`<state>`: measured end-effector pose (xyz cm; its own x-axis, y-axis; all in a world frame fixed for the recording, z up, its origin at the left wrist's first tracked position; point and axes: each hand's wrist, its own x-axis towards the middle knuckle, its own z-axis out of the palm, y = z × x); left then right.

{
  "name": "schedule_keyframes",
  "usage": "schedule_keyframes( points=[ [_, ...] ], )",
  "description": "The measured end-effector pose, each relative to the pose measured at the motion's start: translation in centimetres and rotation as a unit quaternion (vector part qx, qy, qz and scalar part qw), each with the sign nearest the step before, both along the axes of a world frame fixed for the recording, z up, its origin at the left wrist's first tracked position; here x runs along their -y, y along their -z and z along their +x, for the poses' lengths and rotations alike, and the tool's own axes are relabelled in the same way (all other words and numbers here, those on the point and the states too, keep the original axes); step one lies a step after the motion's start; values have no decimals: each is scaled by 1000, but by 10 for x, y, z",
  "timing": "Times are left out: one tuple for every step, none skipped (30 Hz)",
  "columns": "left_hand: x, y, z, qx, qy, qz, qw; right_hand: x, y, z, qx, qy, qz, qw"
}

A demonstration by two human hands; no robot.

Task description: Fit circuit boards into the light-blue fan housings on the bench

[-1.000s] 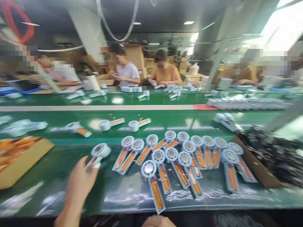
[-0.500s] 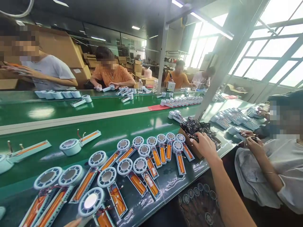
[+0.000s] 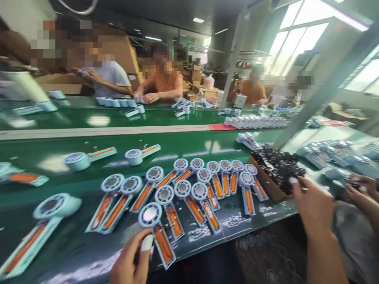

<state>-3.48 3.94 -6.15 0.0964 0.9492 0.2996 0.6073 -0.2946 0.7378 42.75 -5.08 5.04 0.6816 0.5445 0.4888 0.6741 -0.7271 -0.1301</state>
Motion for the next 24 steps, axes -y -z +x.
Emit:
schedule_keyframes(
  points=[
    [2, -9, 2, 8, -19, 19, 1000, 0, -6, -10, 31, 11, 52, 998],
    [4, -17, 4, 11, -39, 30, 999, -1, -12, -23, 58, -3, 108, 992],
    [8, -26, 7, 13, -68, 54, 996, -3, -15, -39, 68, -43, 155, 985],
    [12, -35, 9, 5, -84, 76, 994, -7, -17, -60, 69, -98, 201, 972],
    [18, -43, 11, -5, -95, 108, 990, -11, -17, -83, 44, -199, 196, 959],
    [24, -50, 14, -22, -83, 137, 987, -16, -14, -109, 6, -327, 167, 930],
    [31, -56, 15, -49, -55, 158, 985, -20, -9, -137, -46, -458, 126, 879],
    [37, -61, 17, -81, -20, 168, 982, -25, -3, -164, -112, -545, 83, 827],
    [44, -64, 17, -115, 24, 165, 979, -29, 3, -190, -182, -596, 50, 781],
    [49, -65, 17, -145, 69, 150, 976, -33, 9, -214, -252, -626, 8, 738],
    [53, -63, 15, -165, 106, 127, 972, -36, 15, -233, -315, -637, -20, 703],
    [57, -59, 13, -172, 128, 98, 972, -39, 19, -249, -371, -639, -43, 673],
    [59, -54, 9, -167, 131, 71, 975, -42, 22, -261, -413, -631, -55, 655],
    [60, -47, 6, -153, 114, 47, 980, -46, 25, -268, -438, -616, -51, 653],
    [61, -40, 2, -135, 81, 22, 987, -50, 27, -273, -442, -599, -38, 667],
    [60, -35, -2, -114, 37, -5, 993, -54, 30, -276, -425, -582, -19, 693],
    [59, -31, -5, -92, -4, -36, 995, -59, 33, -278, -392, -570, -5, 723],
    [57, -29, -7, -69, -37, -71, 994, -64, 37, -279, -347, -565, 0, 749],
    [55, -30, -7, -44, -60, -105, 992, -68, 41, -280, -302, -568, -7, 766],
    [51, -32, -7, -17, -76, -136, 988, -73, 46, -282, -262, -576, -21, 774],
    [48, -36, -5, 10, -85, -158, 984, -77, 50, -283, -232, -586, -36, 775],
    [44, -41, -3, 36, -90, -169, 981, -79, 53, -283, -216, -596, -46, 772],
    [40, -46, 0, 58, -89, -174, 979, -81, 56, -284, -210, -605, -47, 767],
    [37, -50, 3, 75, -84, -174, 978, -83, 57, -283, -213, -612, -45, 760]
  ],
)
